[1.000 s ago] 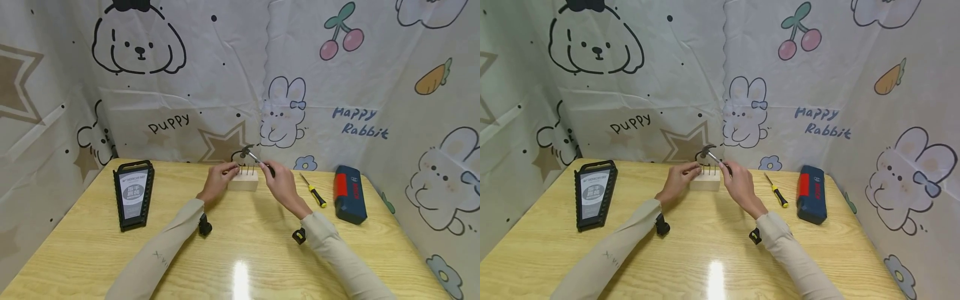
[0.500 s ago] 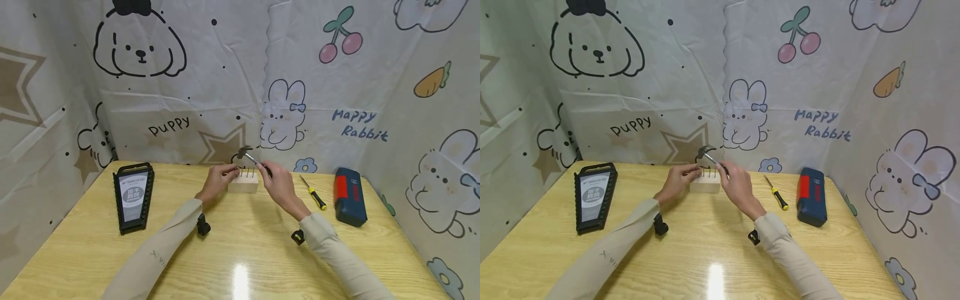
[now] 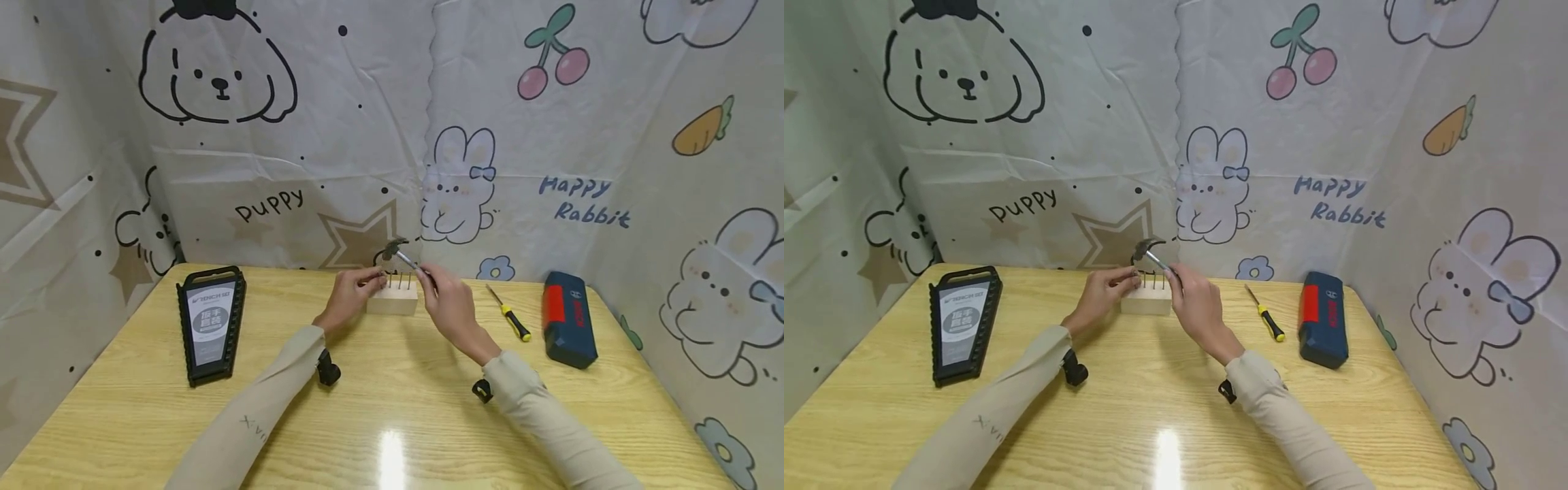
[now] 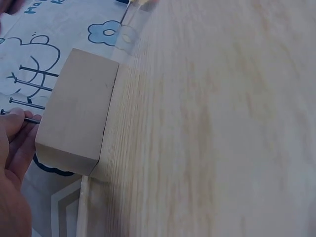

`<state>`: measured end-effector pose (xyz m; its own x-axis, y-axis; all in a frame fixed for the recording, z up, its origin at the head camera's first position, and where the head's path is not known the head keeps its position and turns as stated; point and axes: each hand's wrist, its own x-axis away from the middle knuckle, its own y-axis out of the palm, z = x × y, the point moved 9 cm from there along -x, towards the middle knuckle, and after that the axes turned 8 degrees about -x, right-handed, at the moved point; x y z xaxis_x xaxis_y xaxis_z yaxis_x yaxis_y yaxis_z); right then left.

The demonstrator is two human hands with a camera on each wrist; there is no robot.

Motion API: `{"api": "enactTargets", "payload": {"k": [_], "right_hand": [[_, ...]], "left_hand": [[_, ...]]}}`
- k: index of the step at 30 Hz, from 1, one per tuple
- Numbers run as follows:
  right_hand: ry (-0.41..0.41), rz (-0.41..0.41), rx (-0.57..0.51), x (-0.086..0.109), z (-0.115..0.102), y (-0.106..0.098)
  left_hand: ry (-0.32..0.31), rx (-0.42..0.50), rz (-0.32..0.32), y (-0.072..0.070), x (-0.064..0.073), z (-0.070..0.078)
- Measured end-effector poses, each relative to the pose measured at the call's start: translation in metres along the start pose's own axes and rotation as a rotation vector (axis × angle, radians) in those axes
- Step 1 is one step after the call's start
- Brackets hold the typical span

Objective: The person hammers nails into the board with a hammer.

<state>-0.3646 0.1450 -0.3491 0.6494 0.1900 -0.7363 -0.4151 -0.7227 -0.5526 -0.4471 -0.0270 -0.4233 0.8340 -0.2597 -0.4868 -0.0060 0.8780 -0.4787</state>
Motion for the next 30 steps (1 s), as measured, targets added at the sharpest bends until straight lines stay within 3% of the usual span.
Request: {"api": "enactTargets", "payload": {"k": [3,9,14,16,21,23,27,30], "right_hand": [[-0.001,0.049,-0.031,-0.004,0.000,-0.007],[0.033,-0.126,0.039,-0.001,0.003,0.010],[0.011,0.018,-0.001,-0.004,-0.001,-0.004],[0.011,0.039,-0.010,-0.005,-0.001,-0.006],[0.068,-0.123,0.047,-0.004,0.004,0.011],[0.084,-0.138,0.057,-0.002,0.005,0.010],[0.091,-0.034,0.033,-0.004,0.007,-0.004],[0.112,-0.029,-0.005,-0.004,0.008,-0.008]], "left_hand": [[-0.026,0.028,0.017,0.000,0.000,-0.003],[-0.125,0.162,0.075,0.002,0.004,-0.014],[-0.137,0.195,0.098,0.004,0.006,-0.015],[-0.121,0.172,0.110,0.004,0.006,-0.013],[-0.093,0.096,0.147,0.001,0.006,-0.008],[-0.113,0.110,0.138,0.000,0.006,-0.008],[-0.149,0.164,0.093,0.000,0.002,-0.009],[-0.141,0.162,0.075,-0.002,0.000,-0.009]]}}
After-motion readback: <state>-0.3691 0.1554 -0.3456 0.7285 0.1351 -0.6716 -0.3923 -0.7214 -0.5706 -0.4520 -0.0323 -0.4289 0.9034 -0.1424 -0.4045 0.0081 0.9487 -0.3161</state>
